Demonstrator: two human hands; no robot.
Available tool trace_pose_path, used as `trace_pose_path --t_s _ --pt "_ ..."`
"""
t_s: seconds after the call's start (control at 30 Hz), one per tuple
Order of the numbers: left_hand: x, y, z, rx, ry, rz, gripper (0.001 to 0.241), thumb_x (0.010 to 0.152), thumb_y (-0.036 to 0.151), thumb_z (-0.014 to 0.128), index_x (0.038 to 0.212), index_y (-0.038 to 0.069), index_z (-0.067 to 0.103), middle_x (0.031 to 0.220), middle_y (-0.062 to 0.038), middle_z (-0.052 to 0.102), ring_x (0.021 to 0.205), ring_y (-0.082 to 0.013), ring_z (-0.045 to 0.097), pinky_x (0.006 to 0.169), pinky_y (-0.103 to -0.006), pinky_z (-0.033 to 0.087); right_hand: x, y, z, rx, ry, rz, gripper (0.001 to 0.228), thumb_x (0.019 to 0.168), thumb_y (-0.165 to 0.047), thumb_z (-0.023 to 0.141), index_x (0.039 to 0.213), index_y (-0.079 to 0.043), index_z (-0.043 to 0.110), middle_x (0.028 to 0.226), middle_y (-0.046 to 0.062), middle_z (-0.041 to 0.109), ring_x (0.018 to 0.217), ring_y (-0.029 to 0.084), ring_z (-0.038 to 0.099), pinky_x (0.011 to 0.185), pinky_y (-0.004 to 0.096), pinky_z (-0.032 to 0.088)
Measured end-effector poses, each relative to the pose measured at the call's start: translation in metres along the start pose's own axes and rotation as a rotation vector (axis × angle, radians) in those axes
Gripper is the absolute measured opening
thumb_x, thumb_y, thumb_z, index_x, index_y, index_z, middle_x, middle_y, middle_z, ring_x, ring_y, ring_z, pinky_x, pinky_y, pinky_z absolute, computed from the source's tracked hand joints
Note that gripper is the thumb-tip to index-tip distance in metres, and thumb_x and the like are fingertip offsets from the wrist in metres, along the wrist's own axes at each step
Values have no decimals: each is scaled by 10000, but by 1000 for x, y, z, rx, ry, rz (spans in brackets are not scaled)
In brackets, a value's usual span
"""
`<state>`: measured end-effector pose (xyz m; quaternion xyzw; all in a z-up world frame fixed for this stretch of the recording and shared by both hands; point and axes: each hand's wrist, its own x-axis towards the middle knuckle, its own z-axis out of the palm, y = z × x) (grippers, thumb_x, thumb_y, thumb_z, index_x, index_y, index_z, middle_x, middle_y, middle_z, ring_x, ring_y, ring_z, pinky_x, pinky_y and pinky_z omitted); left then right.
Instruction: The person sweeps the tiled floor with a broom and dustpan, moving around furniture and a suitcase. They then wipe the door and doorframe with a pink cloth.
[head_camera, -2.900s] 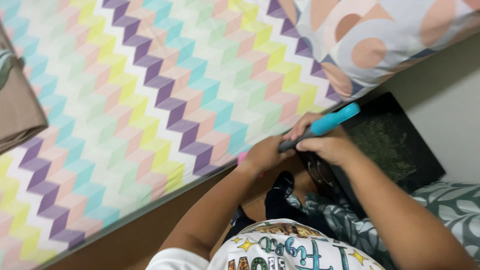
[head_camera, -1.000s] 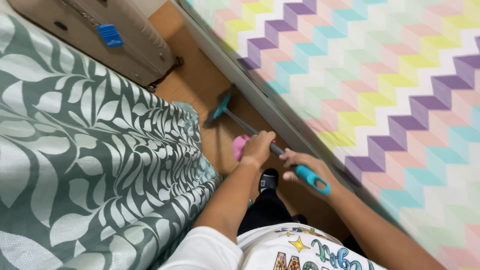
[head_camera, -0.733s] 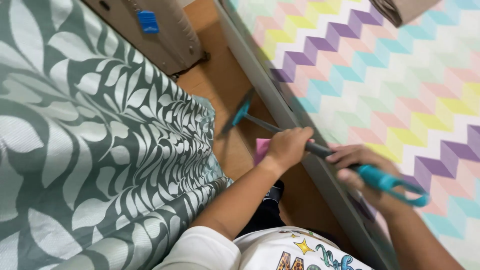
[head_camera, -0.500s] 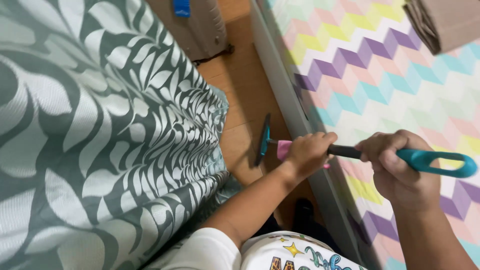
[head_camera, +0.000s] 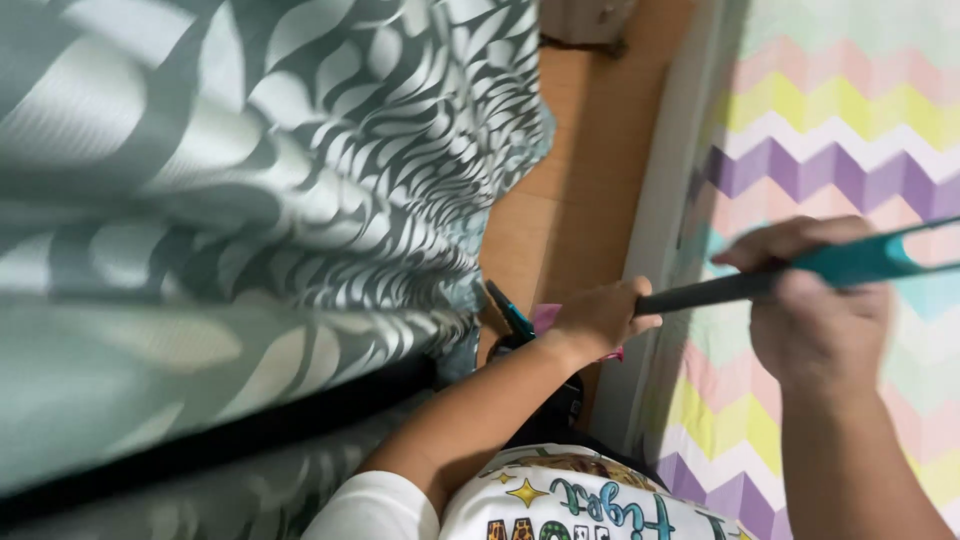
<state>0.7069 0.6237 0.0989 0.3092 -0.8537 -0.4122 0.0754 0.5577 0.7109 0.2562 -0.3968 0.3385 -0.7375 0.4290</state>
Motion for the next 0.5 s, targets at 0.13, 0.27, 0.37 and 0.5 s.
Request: trace_pose_path --t_s 0.13,0.27,0.37,0.5 --pt "-19 -30 -9 -22 159 -56 383 899 351 718 1155 101 581 1070 -159 710 980 -391 684 804 -517 510 10 73 2 -351 -132 389 188 875 -53 731 1031 -30 629 1167 133 692 1111 237 645 954 387 520" --pt "-60 -59 -29 56 80 -223 412 825 287 767 1144 83 604 1111 -162 719 1051 -372 683 852 -487 530 -15 183 -42 -534 -343 568 144 874 -107 768 889 3 677 1057 122 719 1158 199 675 919 362 529" --pt "-118 -98 -28 144 63 -449 302 914 219 677 1168 72 605 1189 -193 702 1095 -387 676 903 -503 521 -36 213 -39 -679 -369 673 176 874 -158 779 951 -19 704 993 110 705 1060 214 659 893 357 511" --pt "-201 -96 -50 240 -64 -784 326 913 193 606 1214 71 585 1210 -191 676 1129 -397 652 926 -532 515 -64 245 -36 -743 -383 845 264 873 -220 782 1062 -45 724 986 76 697 975 205 609 852 351 489"
